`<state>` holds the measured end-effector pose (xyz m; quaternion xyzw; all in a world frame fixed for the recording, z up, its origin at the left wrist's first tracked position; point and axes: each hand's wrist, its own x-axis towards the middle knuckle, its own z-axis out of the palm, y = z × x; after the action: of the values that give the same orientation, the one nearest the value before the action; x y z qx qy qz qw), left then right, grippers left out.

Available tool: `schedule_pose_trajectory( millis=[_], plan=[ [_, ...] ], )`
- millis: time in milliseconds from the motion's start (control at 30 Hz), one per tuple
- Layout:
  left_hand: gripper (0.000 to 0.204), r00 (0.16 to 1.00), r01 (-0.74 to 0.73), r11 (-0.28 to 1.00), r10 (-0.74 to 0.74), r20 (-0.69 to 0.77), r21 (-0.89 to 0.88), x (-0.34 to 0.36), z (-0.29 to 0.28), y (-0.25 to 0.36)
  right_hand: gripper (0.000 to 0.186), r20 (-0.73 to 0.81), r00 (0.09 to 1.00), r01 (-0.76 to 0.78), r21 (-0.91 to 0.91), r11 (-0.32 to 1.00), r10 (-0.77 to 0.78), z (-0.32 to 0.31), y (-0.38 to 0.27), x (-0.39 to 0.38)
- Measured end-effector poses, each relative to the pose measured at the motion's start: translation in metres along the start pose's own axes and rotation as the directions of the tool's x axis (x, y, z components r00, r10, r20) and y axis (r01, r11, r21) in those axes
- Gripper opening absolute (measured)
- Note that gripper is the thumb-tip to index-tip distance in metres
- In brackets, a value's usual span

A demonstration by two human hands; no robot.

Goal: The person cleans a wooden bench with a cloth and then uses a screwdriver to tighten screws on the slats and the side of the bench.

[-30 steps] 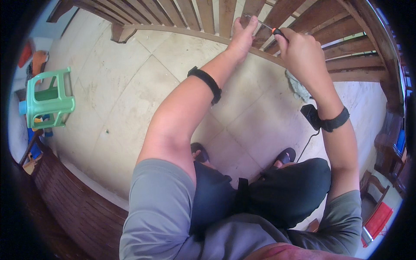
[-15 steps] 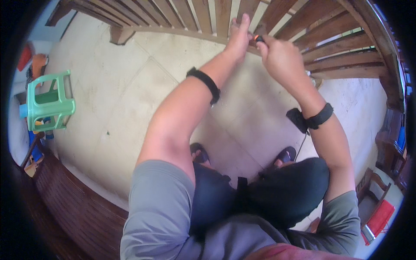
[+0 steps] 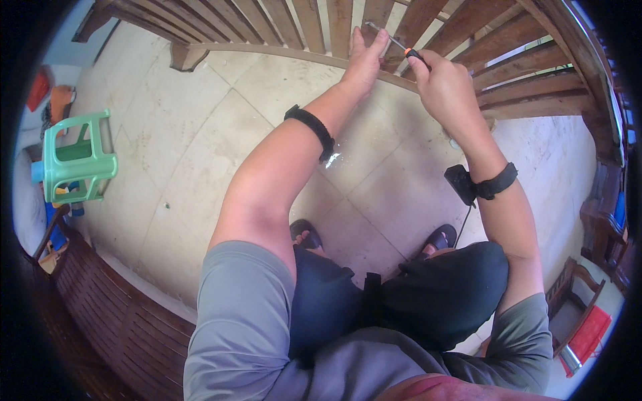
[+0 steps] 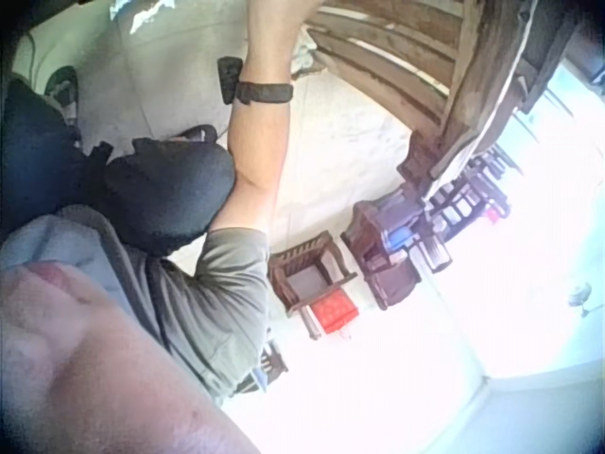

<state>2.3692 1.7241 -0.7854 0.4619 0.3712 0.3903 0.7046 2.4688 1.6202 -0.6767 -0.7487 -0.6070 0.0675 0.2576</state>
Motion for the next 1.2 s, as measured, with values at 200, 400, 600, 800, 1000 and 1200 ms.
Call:
schedule_pose_trajectory(
  millis=[200,400,600,800,1000,1200],
  plan=[
    [0.092,0.998,-0.053,0.999,0.053,-0.016,-0.003,0.001,0.000,-0.001,0.026,0.017,0.999,-0.031,-0.039,0.999,0.032,0.006,0.001,-0.002],
    [0.089,1.000,-0.011,0.997,0.010,0.009,0.078,0.000,0.000,0.000,0.026,0.016,0.999,-0.027,-0.076,0.997,0.028,0.019,0.012,-0.005],
    [0.055,0.999,0.051,0.999,-0.051,0.011,0.013,0.024,-0.020,-0.005,0.030,0.122,0.992,0.068,-0.206,0.976,-0.043,0.022,-0.012,0.018],
    [0.080,0.999,-0.008,0.983,0.001,0.034,0.185,0.001,-0.006,0.011,0.029,0.062,0.998,-0.022,-0.138,0.990,0.031,0.002,0.008,-0.006],
    [0.090,0.999,0.002,0.987,-0.008,0.035,0.162,-0.005,-0.005,0.012,0.028,0.030,0.999,-0.041,-0.144,0.989,0.045,-0.003,0.011,-0.010],
    [0.090,0.997,-0.060,0.990,0.053,0.053,0.127,0.000,-0.005,0.006,0.028,-0.001,1.000,-0.029,-0.075,0.997,0.029,0.004,0.014,-0.007]
  ],
)
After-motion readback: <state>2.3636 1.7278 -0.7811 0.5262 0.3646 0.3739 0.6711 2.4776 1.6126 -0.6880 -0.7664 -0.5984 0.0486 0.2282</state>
